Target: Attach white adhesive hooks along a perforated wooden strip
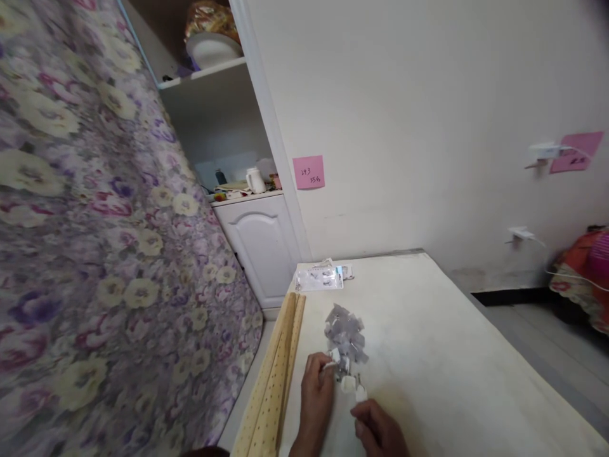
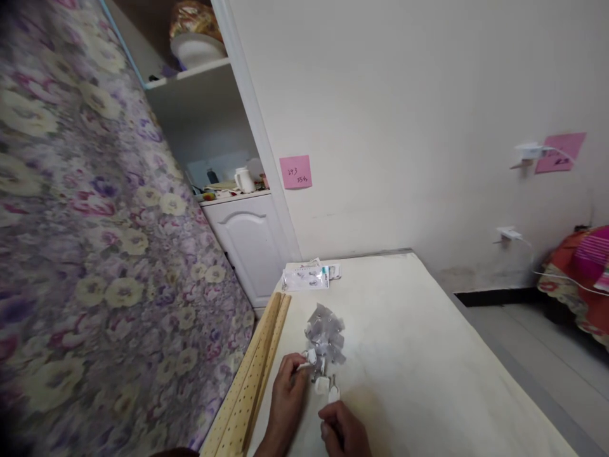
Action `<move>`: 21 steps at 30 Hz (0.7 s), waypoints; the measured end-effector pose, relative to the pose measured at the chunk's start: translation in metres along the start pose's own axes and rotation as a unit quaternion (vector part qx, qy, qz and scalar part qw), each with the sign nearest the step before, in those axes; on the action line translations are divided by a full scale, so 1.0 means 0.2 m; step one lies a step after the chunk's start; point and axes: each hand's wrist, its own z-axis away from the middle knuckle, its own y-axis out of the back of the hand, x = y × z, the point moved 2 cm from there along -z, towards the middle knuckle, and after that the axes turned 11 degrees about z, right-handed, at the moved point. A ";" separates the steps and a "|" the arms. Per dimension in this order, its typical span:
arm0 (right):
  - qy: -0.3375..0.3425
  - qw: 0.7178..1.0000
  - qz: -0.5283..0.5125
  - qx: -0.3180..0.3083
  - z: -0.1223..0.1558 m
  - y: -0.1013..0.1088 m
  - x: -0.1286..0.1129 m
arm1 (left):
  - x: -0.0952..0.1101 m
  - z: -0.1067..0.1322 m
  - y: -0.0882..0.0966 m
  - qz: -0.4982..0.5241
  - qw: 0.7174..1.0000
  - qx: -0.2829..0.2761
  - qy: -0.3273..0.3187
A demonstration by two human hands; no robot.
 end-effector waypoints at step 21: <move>-0.038 0.997 -0.066 0.030 0.00 0.11 -0.10 | 0.06 0.17 -0.12 -0.038 0.994 -0.098 0.043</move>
